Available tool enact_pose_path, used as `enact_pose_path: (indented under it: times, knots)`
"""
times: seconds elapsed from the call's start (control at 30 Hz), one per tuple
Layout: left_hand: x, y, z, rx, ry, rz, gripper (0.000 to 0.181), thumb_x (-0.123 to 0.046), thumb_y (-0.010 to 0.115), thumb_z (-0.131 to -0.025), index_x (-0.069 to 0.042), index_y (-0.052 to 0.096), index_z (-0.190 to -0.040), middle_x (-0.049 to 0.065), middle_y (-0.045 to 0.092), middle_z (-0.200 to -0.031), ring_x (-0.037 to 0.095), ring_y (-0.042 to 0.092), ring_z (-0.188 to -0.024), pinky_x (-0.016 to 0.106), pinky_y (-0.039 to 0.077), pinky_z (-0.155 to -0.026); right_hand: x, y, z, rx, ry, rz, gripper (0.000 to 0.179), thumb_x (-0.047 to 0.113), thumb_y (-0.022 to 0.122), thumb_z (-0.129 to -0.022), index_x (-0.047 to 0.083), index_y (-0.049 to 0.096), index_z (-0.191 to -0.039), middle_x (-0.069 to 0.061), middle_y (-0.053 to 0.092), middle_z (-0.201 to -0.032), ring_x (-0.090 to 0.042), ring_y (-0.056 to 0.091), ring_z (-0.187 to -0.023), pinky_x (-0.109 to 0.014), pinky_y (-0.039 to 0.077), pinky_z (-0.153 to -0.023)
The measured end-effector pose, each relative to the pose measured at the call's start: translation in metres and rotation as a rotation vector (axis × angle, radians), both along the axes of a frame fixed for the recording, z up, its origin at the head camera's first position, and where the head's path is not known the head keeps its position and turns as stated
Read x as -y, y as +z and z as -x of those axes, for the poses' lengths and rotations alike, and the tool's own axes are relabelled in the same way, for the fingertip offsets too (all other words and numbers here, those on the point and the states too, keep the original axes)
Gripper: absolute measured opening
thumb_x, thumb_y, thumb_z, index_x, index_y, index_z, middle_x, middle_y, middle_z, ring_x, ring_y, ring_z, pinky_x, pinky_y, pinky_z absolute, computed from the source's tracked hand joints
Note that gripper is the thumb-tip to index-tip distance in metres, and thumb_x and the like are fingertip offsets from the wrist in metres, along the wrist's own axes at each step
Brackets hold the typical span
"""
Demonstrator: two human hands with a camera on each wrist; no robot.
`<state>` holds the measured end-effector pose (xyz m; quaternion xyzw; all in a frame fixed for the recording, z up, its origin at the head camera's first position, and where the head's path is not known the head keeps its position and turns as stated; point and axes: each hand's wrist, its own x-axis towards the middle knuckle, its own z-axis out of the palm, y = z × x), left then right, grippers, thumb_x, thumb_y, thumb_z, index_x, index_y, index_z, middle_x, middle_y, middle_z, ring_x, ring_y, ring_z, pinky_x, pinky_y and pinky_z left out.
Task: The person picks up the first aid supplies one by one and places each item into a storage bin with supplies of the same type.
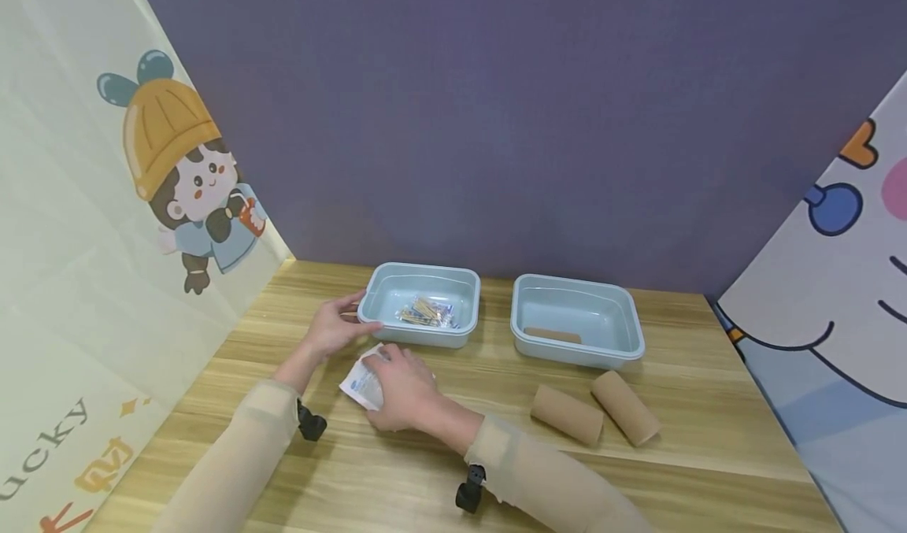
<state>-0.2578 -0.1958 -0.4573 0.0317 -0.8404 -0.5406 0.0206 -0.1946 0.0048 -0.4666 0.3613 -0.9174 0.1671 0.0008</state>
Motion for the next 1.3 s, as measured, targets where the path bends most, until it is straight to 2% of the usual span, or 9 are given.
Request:
enact_pose_path:
  times: [0.27,0.53,0.8,1.1,1.3]
  knots:
    - [0.002,-0.002,0.003,-0.027,-0.012,-0.008,0.088,-0.017,0.093,-0.083,-0.001,0.049,-0.157,0.029,0.062,-0.147,0.044,0.066,-0.128,0.04,0.065,-0.098,-0.024,0.014,-0.001,-0.037,0.024,0.015,0.086,0.039,0.091,-0.071,0.021,0.059,-0.149,-0.008,0.058,-0.15,-0.027,0.062,-0.125,-0.041,0.058,-0.105]
    - [0.001,-0.001,0.002,-0.019,-0.005,-0.002,0.087,-0.016,0.094,-0.081,-0.001,0.05,-0.156,0.031,0.066,-0.14,0.043,0.068,-0.126,0.04,0.066,-0.097,-0.044,0.028,-0.003,-0.038,0.035,0.029,0.084,0.039,0.089,-0.072,0.02,0.06,-0.148,-0.008,0.058,-0.151,-0.028,0.061,-0.128,-0.044,0.059,-0.101]
    - [-0.001,-0.001,0.002,-0.016,-0.005,-0.018,0.087,-0.014,0.093,-0.082,-0.001,0.049,-0.156,0.032,0.064,-0.141,0.045,0.066,-0.128,0.042,0.065,-0.1,-0.062,0.042,0.004,-0.075,0.027,0.066,0.084,0.038,0.091,-0.073,0.018,0.06,-0.148,-0.011,0.059,-0.15,-0.032,0.062,-0.132,-0.048,0.058,-0.108]
    - [0.0,-0.003,0.003,-0.018,0.005,-0.006,0.088,-0.014,0.093,-0.081,-0.001,0.05,-0.156,0.033,0.062,-0.143,0.045,0.067,-0.127,0.039,0.066,-0.097,-0.078,0.058,0.012,-0.095,-0.009,0.098,0.084,0.036,0.093,-0.074,0.017,0.06,-0.148,-0.011,0.059,-0.149,-0.033,0.063,-0.129,-0.048,0.06,-0.099]
    - [0.0,-0.003,0.003,-0.01,0.01,-0.009,0.088,-0.014,0.093,-0.081,-0.002,0.05,-0.156,0.031,0.063,-0.143,0.044,0.067,-0.128,0.039,0.066,-0.098,-0.087,0.069,0.014,-0.11,-0.029,0.102,0.084,0.037,0.093,-0.072,0.016,0.061,-0.146,-0.01,0.061,-0.147,-0.031,0.065,-0.126,-0.042,0.062,-0.091]
